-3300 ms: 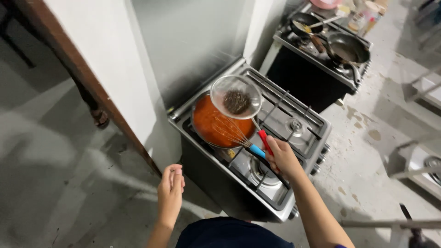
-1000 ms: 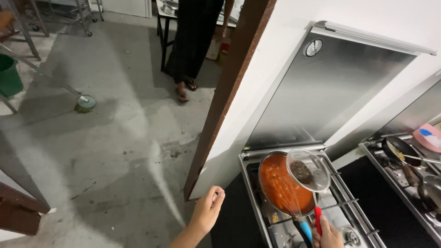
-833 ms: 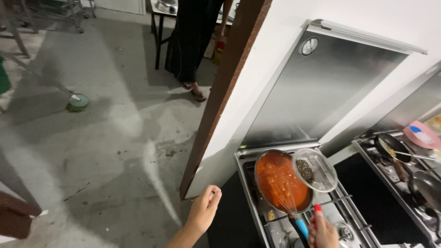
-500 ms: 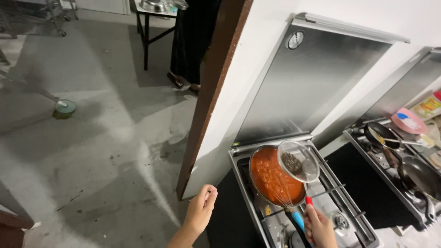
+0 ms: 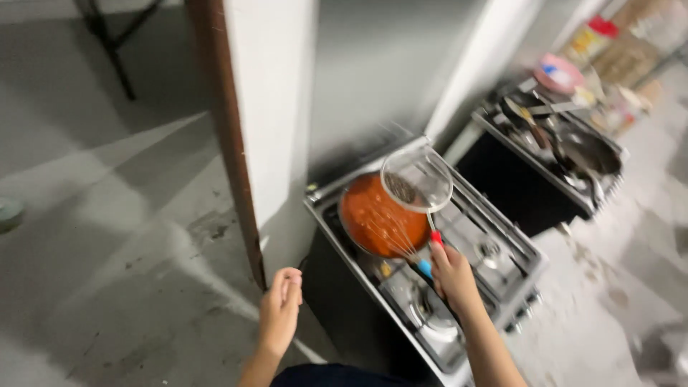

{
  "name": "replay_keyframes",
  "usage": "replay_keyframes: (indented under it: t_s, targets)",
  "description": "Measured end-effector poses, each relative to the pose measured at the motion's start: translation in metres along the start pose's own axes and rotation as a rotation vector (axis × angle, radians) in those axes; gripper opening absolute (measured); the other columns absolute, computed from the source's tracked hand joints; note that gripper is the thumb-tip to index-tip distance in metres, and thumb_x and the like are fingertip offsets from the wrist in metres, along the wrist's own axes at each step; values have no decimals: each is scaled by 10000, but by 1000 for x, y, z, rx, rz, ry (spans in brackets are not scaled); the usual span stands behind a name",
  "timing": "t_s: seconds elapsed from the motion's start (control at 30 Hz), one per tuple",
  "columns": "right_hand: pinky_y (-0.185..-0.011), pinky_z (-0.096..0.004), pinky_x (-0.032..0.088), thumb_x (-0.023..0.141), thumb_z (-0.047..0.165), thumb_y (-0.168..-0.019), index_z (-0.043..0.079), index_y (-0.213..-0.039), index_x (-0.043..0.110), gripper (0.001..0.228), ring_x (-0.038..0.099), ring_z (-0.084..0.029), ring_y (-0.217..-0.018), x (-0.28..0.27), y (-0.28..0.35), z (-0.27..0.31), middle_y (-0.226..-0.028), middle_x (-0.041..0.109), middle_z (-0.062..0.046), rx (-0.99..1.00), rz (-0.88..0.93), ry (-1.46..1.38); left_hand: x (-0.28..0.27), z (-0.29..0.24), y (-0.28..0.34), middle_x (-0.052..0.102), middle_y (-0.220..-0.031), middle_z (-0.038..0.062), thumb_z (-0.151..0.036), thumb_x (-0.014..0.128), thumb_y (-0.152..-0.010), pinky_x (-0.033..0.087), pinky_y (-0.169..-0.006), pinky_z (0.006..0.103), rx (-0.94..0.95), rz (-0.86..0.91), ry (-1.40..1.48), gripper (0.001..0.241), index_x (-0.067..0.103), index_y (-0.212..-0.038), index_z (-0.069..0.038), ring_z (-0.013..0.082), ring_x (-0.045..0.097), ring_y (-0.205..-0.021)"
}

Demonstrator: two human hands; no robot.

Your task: Preparing a sauce in a pot on a stove by whisking and using a strainer.

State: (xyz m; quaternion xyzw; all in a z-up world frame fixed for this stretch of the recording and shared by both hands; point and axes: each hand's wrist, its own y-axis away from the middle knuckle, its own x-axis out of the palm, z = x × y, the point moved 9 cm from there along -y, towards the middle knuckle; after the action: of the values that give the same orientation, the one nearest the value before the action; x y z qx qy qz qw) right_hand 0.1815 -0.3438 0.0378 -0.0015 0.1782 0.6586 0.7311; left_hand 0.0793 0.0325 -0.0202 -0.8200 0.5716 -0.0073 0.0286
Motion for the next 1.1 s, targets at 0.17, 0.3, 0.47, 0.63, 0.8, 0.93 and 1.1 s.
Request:
replay_keyframes:
  t_s: [0.17, 0.3, 0.47, 0.63, 0.8, 0.93, 1.1]
  targets:
    - [-326, -263, 282, 525, 397, -1030, 55, -854, 582, 389, 365, -83, -358, 8, 5, 1, -556, 442, 28, 32, 6, -20, -1, -9, 4, 546, -654, 14, -329, 516, -1028, 418, -530, 276, -142, 46, -52, 289, 640, -1132, -89, 108, 487, -575]
    - [-326, -255, 268, 514, 414, -1038, 63, -855, 565, 399, 347, -79, -357, 14, 6, 0, -556, 429, 31, 51, 25, -30, 0, -22, 4, 552, -673, 16, -334, 502, -1035, 417, -524, 263, -165, 83, -88, 301, 644, -1130, -86, 94, 499, -595]
    - [-310, -262, 258, 502, 410, -1038, 70, -843, 551, 395, 347, -81, -344, 19, 13, 11, -547, 424, 28, 69, 48, -72, -1, -23, 5, 558, -684, 9, -333, 515, -1030, 420, -530, 260, -142, 73, -45, 303, 648, -1121, -77, 87, 499, -609]
    - [-318, -253, 272, 503, 405, -1051, 61, -860, 545, 396, 355, -66, -357, 23, 16, 10, -563, 420, 39, 85, 101, -77, -1, -20, 3, 560, -683, 8, -335, 519, -1032, 421, -534, 259, -146, 76, -54, 303, 651, -1118, -76, 89, 504, -614]
    - [-326, -243, 276, 520, 406, -1046, 61, -872, 572, 390, 351, -67, -353, 22, 10, -1, -559, 430, 31, 71, 131, -97, 2, -18, 1, 545, -693, 1, -324, 519, -1035, 417, -541, 245, -145, 97, -19, 297, 638, -1130, -68, 79, 493, -622]
    - [-311, -252, 275, 492, 433, -1047, 73, -841, 521, 416, 345, -69, -341, 17, 18, 8, -544, 404, 30, 123, 48, -137, 2, -14, -1, 536, -697, -2, -307, 529, -1032, 395, -532, 246, -106, 86, 22, 288, 635, -1138, -62, 74, 479, -625]
    - [-295, -251, 276, 493, 402, -1029, 82, -849, 528, 370, 342, -68, -328, 15, 13, 0, -542, 424, 35, 109, 48, -188, 3, -14, -1, 540, -692, -2, -293, 528, -1032, 403, -526, 250, -130, 85, 15, 276, 636, -1136, -61, 76, 482, -611]
